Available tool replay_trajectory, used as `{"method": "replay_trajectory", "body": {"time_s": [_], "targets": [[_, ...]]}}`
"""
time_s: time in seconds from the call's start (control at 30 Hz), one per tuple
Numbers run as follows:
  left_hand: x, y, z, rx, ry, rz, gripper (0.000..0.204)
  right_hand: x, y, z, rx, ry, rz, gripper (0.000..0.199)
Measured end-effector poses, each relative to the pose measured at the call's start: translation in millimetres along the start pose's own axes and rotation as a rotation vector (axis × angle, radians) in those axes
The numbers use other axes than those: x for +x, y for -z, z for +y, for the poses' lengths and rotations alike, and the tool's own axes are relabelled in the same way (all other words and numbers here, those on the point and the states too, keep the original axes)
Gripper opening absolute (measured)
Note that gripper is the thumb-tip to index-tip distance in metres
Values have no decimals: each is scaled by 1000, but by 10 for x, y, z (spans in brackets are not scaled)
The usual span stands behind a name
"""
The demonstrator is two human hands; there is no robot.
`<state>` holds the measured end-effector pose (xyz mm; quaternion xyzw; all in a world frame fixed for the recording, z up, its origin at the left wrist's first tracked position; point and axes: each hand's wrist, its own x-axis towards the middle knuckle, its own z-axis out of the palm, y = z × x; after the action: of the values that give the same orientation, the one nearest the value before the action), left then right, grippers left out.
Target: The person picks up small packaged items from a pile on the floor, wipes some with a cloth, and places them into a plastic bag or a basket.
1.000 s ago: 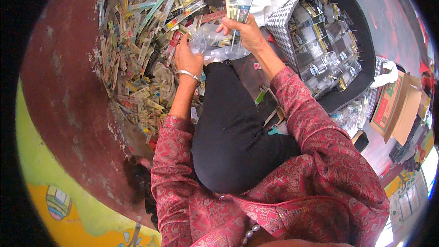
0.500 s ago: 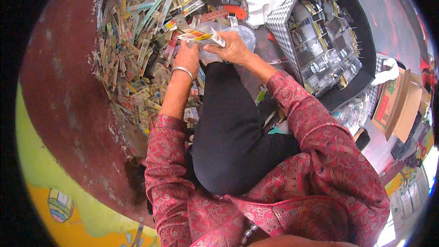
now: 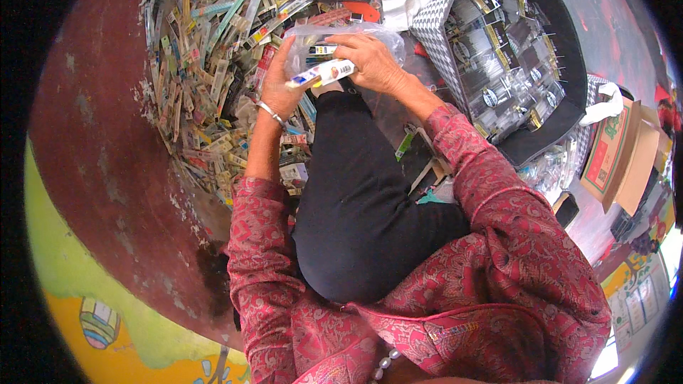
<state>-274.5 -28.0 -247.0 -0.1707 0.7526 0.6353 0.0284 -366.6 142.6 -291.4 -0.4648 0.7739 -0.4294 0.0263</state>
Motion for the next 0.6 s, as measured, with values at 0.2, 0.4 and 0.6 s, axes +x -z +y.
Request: {"method": "replay_trajectory", "body": {"time_s": [0.2,0.4,0.6], "targets": [[-34,67,85,690,71,29,66,75,24,-122,-114,-567,-434,17],[-67,-15,239,656,184,105,71,118,14,5,-117,-269,-172,21],[-29,-100,159,30,-28,255,85,191,-22,-85,242,-124,-12,22]]}}
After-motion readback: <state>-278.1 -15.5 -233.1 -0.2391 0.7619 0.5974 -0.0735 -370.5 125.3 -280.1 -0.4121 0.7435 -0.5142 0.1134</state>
